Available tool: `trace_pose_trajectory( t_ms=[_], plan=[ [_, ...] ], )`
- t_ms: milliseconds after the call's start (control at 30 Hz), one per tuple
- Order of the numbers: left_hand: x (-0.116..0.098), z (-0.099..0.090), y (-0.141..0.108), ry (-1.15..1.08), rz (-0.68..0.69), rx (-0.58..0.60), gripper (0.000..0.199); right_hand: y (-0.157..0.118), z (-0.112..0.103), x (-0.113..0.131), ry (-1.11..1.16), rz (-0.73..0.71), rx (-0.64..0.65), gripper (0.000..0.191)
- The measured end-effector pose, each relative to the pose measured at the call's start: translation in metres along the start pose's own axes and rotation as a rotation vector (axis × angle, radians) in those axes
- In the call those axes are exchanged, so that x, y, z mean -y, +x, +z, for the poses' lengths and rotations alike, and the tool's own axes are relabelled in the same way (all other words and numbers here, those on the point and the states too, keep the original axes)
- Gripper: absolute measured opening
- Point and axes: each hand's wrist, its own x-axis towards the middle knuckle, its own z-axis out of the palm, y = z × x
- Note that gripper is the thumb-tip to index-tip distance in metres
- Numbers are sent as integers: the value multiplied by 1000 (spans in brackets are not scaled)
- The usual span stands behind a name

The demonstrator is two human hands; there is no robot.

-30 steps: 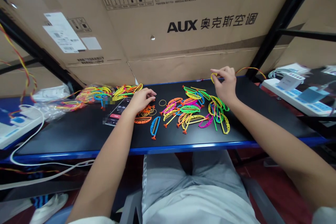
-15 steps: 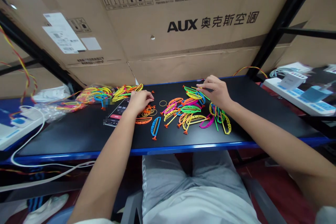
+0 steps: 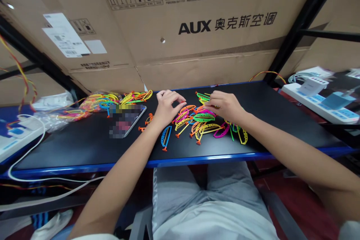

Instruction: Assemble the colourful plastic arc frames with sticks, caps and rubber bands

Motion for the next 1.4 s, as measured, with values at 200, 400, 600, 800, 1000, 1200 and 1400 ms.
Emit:
trace_pose_trajectory(
  t_ms=[200, 400, 600, 800, 1000, 1200, 1400],
  plan=[
    [-17, 11, -3, -10, 198, -5, 9, -4, 12, 10, 6, -41, 87, 34],
    [-21, 14, -5, -141, 202, 120, 13, -5, 18, 15, 27, -38, 12, 31],
    [-26, 13, -4, -172, 195, 97, 13, -3, 15, 18, -10, -81, -28, 35],
    [-26, 12, -4, -187, 222, 113, 13, -3, 16, 20, -48, -81, 38, 42],
    [-25, 14, -5, -207, 227, 132, 10, -2, 15, 20, -48, -110, 17, 39],
    [-25, 13, -4, -204, 172, 156, 7, -2, 15, 21, -34, -82, 44, 38],
    [-25, 12, -4, -207, 151, 131, 11, -4, 16, 18, -31, -70, 58, 36]
  ],
)
